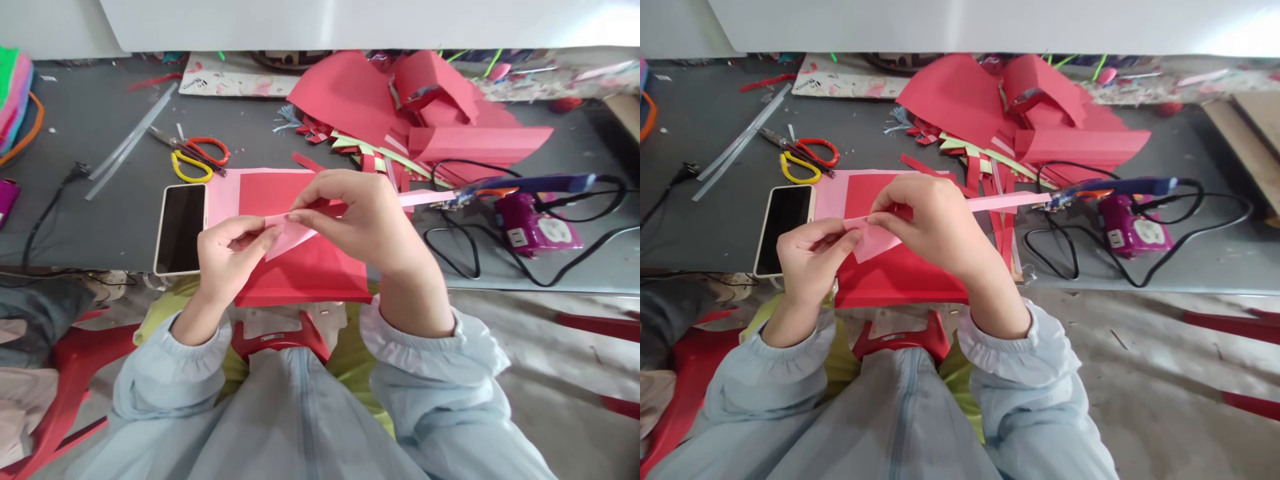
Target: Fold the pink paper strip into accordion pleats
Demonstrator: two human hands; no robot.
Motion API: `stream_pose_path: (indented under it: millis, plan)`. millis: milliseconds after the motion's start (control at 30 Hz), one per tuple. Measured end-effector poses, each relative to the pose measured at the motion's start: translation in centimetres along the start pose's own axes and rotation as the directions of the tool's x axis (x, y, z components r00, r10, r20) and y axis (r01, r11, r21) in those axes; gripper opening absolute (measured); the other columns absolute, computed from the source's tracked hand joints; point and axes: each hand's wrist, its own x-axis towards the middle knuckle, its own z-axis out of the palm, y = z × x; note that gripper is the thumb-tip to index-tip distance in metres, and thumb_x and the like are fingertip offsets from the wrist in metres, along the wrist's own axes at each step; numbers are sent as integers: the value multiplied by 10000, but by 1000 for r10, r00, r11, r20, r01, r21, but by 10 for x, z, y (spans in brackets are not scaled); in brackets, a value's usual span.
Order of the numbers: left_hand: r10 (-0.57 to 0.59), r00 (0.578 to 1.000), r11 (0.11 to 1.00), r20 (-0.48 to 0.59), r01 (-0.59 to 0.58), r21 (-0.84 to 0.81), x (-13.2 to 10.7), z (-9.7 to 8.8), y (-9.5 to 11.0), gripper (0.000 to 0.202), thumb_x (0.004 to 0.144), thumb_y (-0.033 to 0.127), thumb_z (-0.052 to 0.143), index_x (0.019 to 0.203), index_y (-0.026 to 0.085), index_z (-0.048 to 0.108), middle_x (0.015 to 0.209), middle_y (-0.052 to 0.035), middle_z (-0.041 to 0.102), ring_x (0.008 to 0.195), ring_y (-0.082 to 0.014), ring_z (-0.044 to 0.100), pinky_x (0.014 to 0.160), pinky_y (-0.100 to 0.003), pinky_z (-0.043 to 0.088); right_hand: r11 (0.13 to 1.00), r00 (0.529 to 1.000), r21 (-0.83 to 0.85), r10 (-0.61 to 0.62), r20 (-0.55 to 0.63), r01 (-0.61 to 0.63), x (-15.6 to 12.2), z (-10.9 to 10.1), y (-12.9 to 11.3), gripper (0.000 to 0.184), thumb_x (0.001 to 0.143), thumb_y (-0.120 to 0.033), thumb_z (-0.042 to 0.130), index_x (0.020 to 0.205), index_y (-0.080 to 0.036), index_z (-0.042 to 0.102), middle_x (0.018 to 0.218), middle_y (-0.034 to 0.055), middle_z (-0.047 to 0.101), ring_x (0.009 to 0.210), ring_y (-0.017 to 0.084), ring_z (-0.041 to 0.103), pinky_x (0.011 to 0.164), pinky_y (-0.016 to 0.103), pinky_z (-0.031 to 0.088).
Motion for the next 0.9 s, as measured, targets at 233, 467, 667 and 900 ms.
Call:
stream_pose_path:
  millis: [233,467,667,900]
  plan:
    - [-11,1000,998,-21,9,-68,0,0,0,165,753,370,813,854,240,795,806,-25,779,693,-138,711,622,-238,572,999,999,-37,-35,8,35,0,2,-1,105,866,-243,686,781,-185,706,782,31,702,764,161,597,675,305,452]
    - [19,1000,998,-21,-21,-63,-1,-1,-2,172,748,385,814,867,262,798,794,-8,778,670,-130,703,606,-234,564,995,999,-87,-54,7,55,0,3,-1,156,890,-281,653,771,-191,699,764,28,689,744,155,574,659,298,420]
    - [36,999,999,-35,-36,-13,0,-1,-3,130,788,375,784,829,252,790,770,-15,768,642,-131,692,594,-248,562,993,998,-101,-66,3,66,-1,4,-3,165,893,-275,642,763,-192,697,768,34,695,743,158,582,670,300,430]
    - [32,999,999,-17,-32,23,1,-1,-3,137,796,373,770,817,237,767,785,-15,762,689,-139,700,615,-254,572,986,993,-126,-116,-19,113,-2,9,-3,172,898,-249,625,758,-184,701,746,30,679,719,148,556,655,287,409]
